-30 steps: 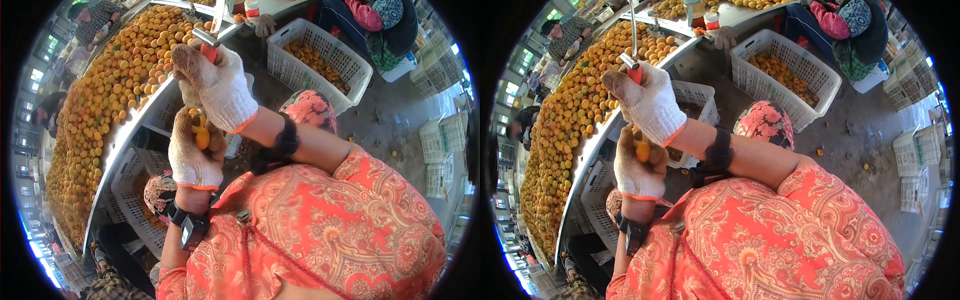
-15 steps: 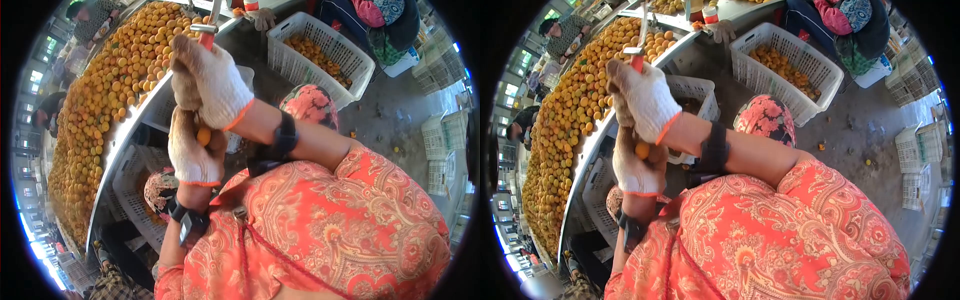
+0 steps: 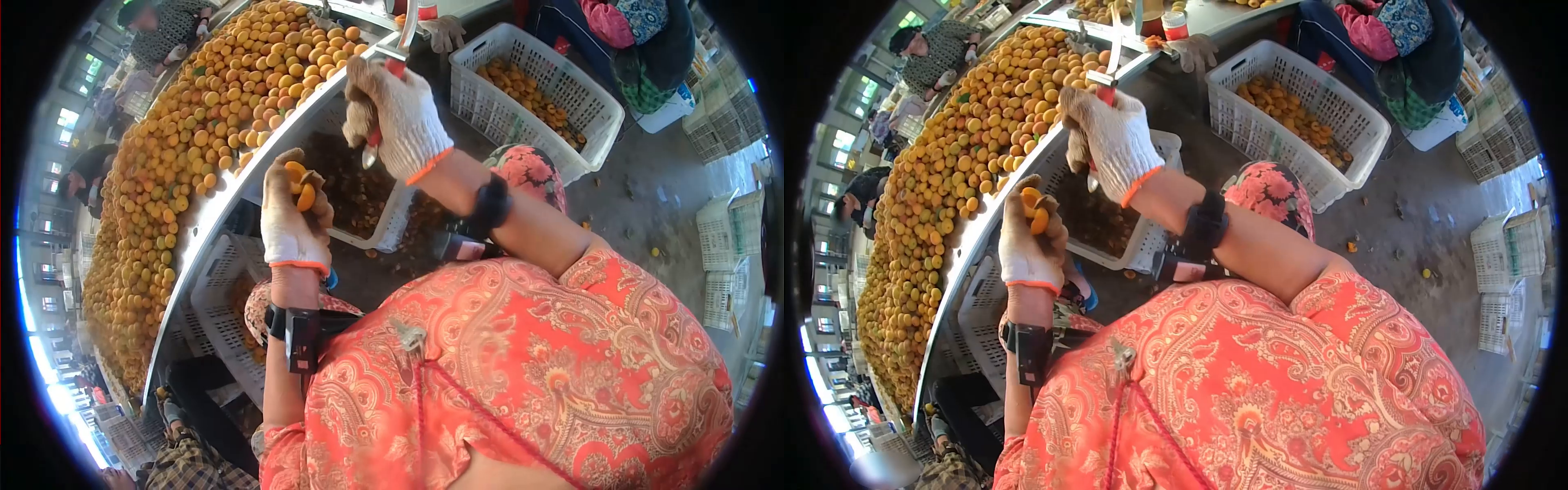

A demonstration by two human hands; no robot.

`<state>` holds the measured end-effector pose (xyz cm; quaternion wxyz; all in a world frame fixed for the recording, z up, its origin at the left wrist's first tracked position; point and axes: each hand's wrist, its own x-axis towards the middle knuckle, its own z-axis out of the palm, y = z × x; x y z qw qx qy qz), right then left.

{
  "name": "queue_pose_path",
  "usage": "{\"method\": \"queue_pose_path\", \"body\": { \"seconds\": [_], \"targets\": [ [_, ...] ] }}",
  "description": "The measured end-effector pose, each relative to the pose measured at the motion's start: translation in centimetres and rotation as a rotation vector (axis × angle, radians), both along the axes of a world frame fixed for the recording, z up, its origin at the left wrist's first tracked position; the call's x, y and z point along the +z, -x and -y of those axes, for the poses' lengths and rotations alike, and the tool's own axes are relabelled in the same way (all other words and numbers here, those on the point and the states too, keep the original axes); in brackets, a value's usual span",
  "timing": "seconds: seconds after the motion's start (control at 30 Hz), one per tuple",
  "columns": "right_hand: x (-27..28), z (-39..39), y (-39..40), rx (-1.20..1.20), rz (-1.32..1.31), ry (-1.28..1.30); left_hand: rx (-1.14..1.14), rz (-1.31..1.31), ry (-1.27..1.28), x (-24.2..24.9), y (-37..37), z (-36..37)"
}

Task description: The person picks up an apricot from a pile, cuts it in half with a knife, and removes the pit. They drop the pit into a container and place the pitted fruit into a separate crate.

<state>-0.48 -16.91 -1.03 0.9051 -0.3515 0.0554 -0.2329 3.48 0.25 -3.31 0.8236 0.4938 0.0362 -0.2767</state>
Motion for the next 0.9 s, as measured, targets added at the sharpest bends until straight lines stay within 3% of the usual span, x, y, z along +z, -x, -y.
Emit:
{"method": "queue_pose_path", "body": {
  "seconds": [0.07, 0.1, 0.2, 0.27, 0.47, 0.53, 0.6, 0.63, 0.8, 0.87, 0.9],
  "targets": [
    [-0.8, -0.6, -0.4, 0.008, -0.017, 0.018, 0.060, 0.394, -0.345, -0.4, -0.6, 0.0],
    [-0.9, -0.9, -0.4, 0.014, -0.055, 0.051, 0.063, 0.474, -0.374, -0.4, -0.9, -0.1],
    [-0.7, -1.3, -0.2, 0.037, -0.110, 0.080, 0.106, 0.540, -0.377, -0.8, -2.2, -0.5],
    [-0.8, -1.3, -0.1, 0.045, -0.167, 0.078, 0.125, 0.436, -0.387, 0.0, -2.8, -1.8],
    [-2.0, -2.1, -0.6, 0.102, -0.234, 0.214, 0.092, 0.401, -0.195, 0.6, -1.5, -2.3],
    [-1.9, -2.4, -0.4, 0.125, -0.230, 0.370, 0.040, 0.284, -0.123, 0.9, -0.9, -1.8],
    [-2.5, -2.9, -0.7, -0.084, -0.072, 1.076, 0.026, 0.215, -0.037, 0.8, -1.1, -1.8],
    [-1.6, -2.8, 0.2, 0.030, -0.169, 1.170, 0.036, 0.174, -0.045, 1.0, -1.1, -1.5],
    [-2.2, -3.0, -1.0, 0.083, -0.208, 1.211, 0.031, 0.274, -0.176, 1.2, -0.4, -0.7],
    [-1.5, -3.1, -0.9, 0.214, -0.260, 1.154, 0.019, 0.322, -0.225, 1.5, -0.2, -1.2],
    [-1.2, -3.2, -0.6, 0.372, -0.325, 0.912, 0.035, 0.458, -0.301, 1.3, -0.3, -1.2]
  ]
}}
